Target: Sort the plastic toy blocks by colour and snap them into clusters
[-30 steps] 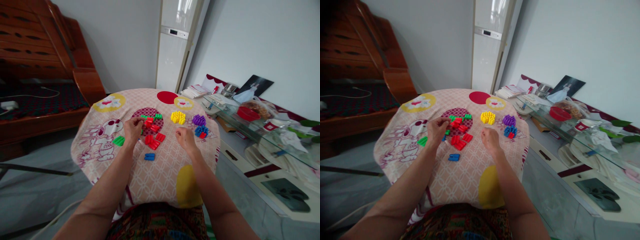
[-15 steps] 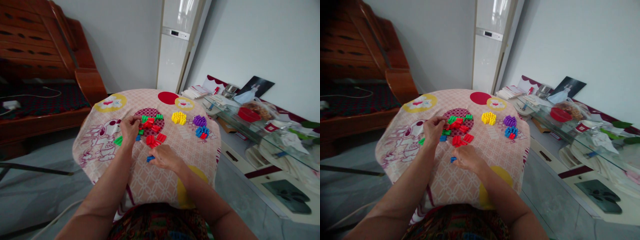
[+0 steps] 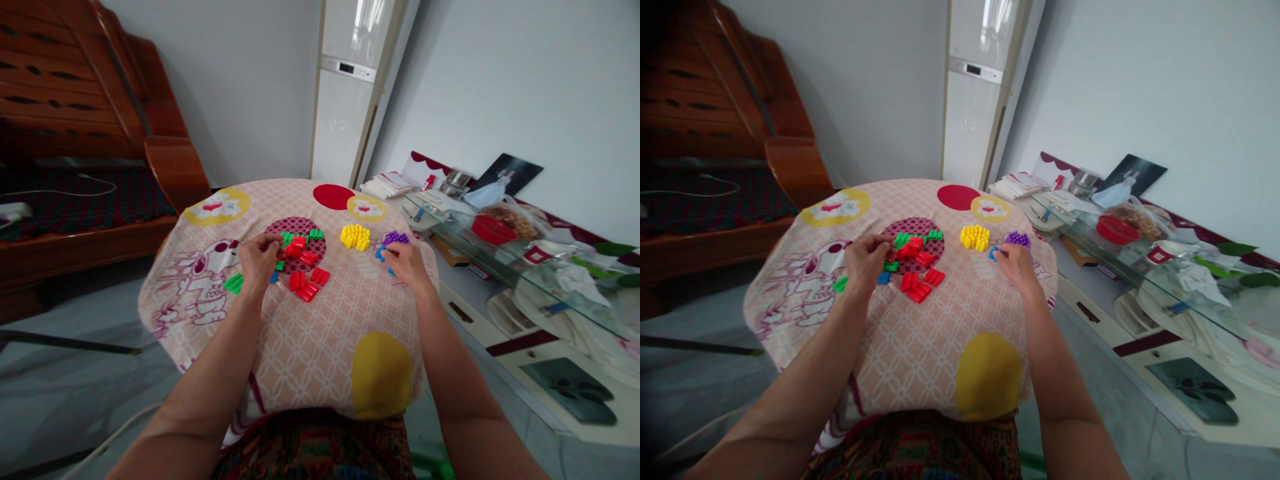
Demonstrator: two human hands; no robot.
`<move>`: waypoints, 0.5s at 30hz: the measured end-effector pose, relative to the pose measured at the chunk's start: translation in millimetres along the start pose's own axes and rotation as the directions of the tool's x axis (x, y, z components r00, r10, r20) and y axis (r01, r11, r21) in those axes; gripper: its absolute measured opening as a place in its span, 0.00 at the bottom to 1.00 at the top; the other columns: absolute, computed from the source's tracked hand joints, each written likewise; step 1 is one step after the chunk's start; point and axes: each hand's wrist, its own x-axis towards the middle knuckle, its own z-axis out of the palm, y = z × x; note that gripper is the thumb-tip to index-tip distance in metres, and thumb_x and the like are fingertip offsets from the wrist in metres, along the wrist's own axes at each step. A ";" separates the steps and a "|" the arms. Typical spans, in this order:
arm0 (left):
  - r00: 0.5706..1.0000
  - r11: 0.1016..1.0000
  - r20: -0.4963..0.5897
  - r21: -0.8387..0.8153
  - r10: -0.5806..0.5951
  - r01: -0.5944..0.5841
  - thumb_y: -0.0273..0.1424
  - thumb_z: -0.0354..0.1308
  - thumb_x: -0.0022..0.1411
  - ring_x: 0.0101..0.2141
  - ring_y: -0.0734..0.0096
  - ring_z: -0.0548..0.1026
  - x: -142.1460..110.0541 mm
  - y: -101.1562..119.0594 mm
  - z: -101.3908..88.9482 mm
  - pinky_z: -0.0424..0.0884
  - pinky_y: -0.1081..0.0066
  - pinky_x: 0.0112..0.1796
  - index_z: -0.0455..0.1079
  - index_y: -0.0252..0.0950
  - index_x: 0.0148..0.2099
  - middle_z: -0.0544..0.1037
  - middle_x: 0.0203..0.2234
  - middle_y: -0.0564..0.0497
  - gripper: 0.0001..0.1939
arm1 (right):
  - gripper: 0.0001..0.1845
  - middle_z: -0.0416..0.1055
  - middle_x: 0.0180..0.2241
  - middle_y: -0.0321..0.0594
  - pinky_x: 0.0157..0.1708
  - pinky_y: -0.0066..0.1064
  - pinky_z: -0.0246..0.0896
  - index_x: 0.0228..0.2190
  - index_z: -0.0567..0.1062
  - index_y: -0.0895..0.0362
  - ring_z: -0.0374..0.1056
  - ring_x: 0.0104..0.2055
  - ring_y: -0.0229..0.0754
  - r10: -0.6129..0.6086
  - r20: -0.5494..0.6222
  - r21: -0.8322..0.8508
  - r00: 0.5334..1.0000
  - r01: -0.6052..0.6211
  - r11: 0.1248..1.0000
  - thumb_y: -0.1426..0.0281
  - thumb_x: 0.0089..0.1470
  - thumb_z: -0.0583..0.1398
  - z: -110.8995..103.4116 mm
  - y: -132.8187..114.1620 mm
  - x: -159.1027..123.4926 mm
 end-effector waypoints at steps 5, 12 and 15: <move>1.000 1.000 0.016 -0.001 -0.015 0.015 0.31 0.54 0.50 0.26 0.71 0.77 0.7 -1.9 0.3 0.75 0.74 0.29 0.74 0.31 0.38 0.79 0.29 0.48 0.14 | 0.13 0.79 0.34 0.45 0.37 0.29 0.59 0.35 0.82 0.61 0.70 0.35 0.42 0.127 -0.095 -0.122 0.987 -0.138 0.983 0.72 0.52 0.58 -5.1 43.0 28.5; 1.000 1.000 0.008 -0.022 -0.023 0.023 0.32 0.55 0.48 0.25 0.70 0.77 2.2 -5.4 0.7 0.75 0.73 0.27 0.75 0.31 0.37 0.78 0.27 0.49 0.14 | 0.15 0.79 0.40 0.46 0.39 0.29 0.60 0.39 0.82 0.59 0.72 0.41 0.44 0.125 0.075 -0.313 0.989 -0.096 0.945 0.72 0.54 0.58 7.2 65.6 44.8; 1.000 1.000 0.005 -0.013 -0.026 0.026 0.31 0.55 0.48 0.25 0.70 0.77 2.1 -5.0 0.8 0.75 0.73 0.27 0.75 0.32 0.37 0.78 0.27 0.49 0.14 | 0.15 0.79 0.40 0.45 0.39 0.29 0.60 0.39 0.83 0.57 0.72 0.41 0.44 0.160 0.127 -0.376 0.979 -0.102 0.921 0.73 0.55 0.57 12.4 69.0 46.7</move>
